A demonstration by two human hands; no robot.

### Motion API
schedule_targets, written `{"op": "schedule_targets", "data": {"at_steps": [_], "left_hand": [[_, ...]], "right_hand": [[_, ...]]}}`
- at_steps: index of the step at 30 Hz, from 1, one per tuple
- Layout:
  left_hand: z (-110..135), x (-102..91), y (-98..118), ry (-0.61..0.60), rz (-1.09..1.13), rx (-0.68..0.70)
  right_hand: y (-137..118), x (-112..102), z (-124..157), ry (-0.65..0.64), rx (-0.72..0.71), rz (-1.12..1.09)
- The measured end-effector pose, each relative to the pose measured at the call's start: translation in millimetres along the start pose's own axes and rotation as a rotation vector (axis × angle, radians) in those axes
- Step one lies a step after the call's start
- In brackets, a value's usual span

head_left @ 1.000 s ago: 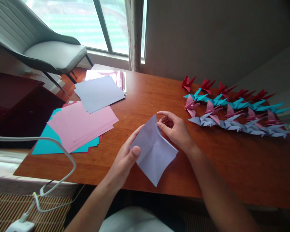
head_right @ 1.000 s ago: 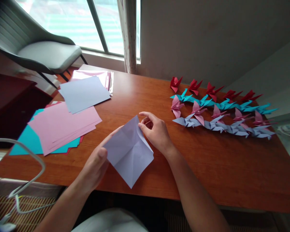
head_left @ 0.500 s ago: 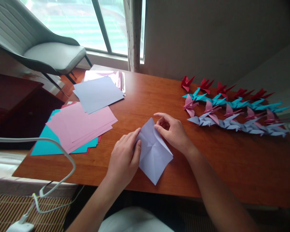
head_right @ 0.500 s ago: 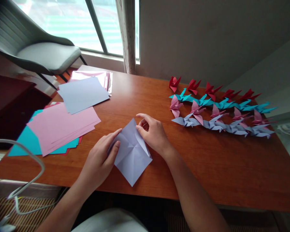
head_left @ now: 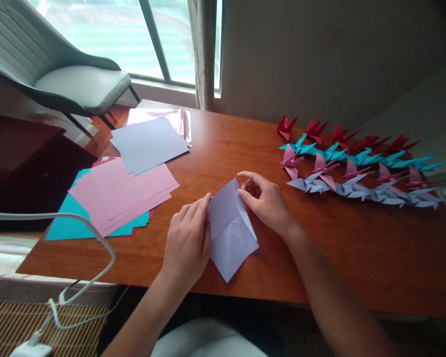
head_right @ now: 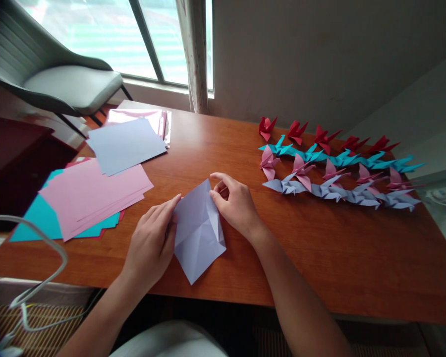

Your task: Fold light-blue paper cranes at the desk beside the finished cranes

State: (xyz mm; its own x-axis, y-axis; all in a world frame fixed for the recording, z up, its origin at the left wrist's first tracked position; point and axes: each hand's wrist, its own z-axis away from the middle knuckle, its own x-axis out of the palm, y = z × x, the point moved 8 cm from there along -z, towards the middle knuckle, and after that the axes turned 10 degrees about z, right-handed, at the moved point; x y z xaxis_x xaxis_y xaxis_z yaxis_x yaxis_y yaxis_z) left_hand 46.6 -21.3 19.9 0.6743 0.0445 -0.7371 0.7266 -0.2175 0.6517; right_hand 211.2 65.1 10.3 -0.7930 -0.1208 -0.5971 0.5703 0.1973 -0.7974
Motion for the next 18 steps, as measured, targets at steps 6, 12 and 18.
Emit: {"op": "schedule_targets", "data": {"at_steps": [6, 12, 18], "left_hand": [[4.0, 10.0, 11.2, -0.024, -0.137, 0.124], [3.5, 15.9, 9.7, -0.006, -0.076, 0.117], [4.7, 20.3, 5.2, -0.057, -0.063, 0.116]], "right_hand": [[-0.1, -0.5, -0.3, 0.010, -0.005, 0.048], [-1.5, -1.1, -0.1, 0.012, -0.006, 0.067], [-3.3, 0.9, -0.2, -0.016, -0.023, 0.091]]}}
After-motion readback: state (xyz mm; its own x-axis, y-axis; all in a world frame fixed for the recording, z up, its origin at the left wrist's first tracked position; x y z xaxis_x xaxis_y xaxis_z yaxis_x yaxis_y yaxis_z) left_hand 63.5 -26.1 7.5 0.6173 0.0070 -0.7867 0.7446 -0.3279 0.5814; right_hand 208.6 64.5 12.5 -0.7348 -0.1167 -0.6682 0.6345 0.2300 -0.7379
